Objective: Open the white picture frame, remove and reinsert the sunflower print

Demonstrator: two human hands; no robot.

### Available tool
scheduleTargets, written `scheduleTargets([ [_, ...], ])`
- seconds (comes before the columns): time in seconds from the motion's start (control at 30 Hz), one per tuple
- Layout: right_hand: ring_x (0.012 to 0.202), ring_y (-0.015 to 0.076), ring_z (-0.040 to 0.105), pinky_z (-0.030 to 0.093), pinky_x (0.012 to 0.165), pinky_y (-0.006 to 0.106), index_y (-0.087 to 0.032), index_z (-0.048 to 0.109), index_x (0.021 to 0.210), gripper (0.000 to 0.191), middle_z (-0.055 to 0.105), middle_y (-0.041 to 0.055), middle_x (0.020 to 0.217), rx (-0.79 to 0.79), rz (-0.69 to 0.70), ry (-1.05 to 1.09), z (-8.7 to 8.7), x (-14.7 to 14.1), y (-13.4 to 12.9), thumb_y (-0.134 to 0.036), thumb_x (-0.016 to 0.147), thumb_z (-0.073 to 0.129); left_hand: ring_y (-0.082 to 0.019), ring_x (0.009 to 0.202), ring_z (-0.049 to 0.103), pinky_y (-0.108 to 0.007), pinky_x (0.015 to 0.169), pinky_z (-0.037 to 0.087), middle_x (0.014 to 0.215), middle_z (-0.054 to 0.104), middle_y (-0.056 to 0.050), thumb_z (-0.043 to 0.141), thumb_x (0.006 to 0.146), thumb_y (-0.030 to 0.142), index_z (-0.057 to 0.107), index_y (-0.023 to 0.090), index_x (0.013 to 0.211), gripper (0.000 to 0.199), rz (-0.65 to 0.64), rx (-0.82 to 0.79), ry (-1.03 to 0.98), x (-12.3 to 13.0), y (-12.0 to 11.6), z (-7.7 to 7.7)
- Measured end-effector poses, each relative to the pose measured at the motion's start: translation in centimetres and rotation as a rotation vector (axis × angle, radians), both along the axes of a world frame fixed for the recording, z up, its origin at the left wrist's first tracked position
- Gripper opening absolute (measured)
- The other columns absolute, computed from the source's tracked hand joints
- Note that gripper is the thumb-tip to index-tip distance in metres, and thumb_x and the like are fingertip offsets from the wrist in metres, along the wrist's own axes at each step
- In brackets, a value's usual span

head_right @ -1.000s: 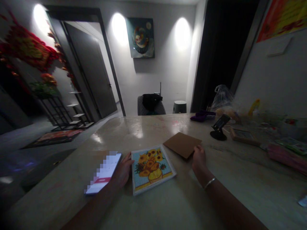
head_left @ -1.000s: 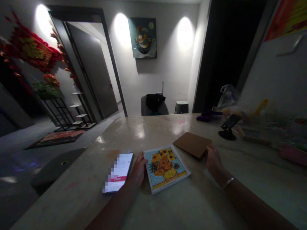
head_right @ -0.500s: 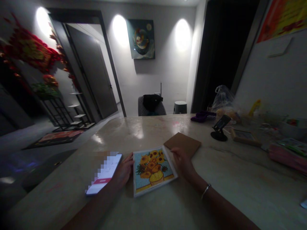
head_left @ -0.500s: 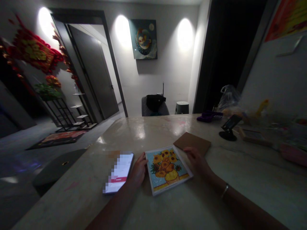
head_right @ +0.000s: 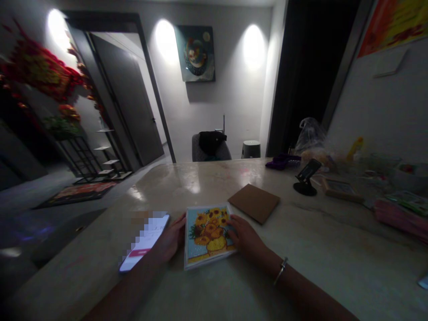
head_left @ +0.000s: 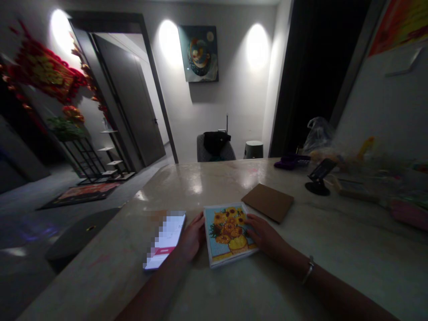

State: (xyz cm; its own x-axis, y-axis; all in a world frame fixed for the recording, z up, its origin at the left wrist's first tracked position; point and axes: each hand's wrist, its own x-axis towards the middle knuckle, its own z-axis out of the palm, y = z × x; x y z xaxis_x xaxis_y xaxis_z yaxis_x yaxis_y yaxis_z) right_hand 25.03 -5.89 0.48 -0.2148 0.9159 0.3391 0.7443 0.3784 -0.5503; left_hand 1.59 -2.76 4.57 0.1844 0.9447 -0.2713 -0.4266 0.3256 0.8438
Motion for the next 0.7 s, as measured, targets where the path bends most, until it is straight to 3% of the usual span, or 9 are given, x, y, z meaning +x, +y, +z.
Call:
scheduleTargets([
  [0.2, 0.117, 0.0215, 0.041, 0.031, 0.1, 0.04, -0.019, 0.054, 0.112, 0.037, 0.047, 0.0097, 0.126, -0.012, -0.041, 0.03, -0.3, 0.2, 0.2, -0.036, 0.082, 0.04, -0.018, 0.075, 0.064, -0.028, 0.064, 0.051, 0.082, 0.067, -0.005, 0.053, 0.071, 0.015, 0.054, 0.017, 0.099, 0.029, -0.164, -0.024, -0.013, 0.2, -0.7, 0.2],
  [0.7, 0.116, 0.0223, 0.042, 0.032, 0.099, 0.042, -0.018, 0.054, 0.111, 0.036, 0.048, 0.0103, 0.125, -0.016, -0.038, 0.036, -0.1, 0.1, 0.1, -0.035, 0.082, 0.04, -0.019, 0.072, 0.064, -0.031, 0.069, 0.051, 0.076, 0.067, -0.006, 0.05, 0.068, 0.012, 0.056, 0.014, 0.087, 0.02, -0.177, -0.02, -0.079, 0.3, -1.3, 0.6],
])
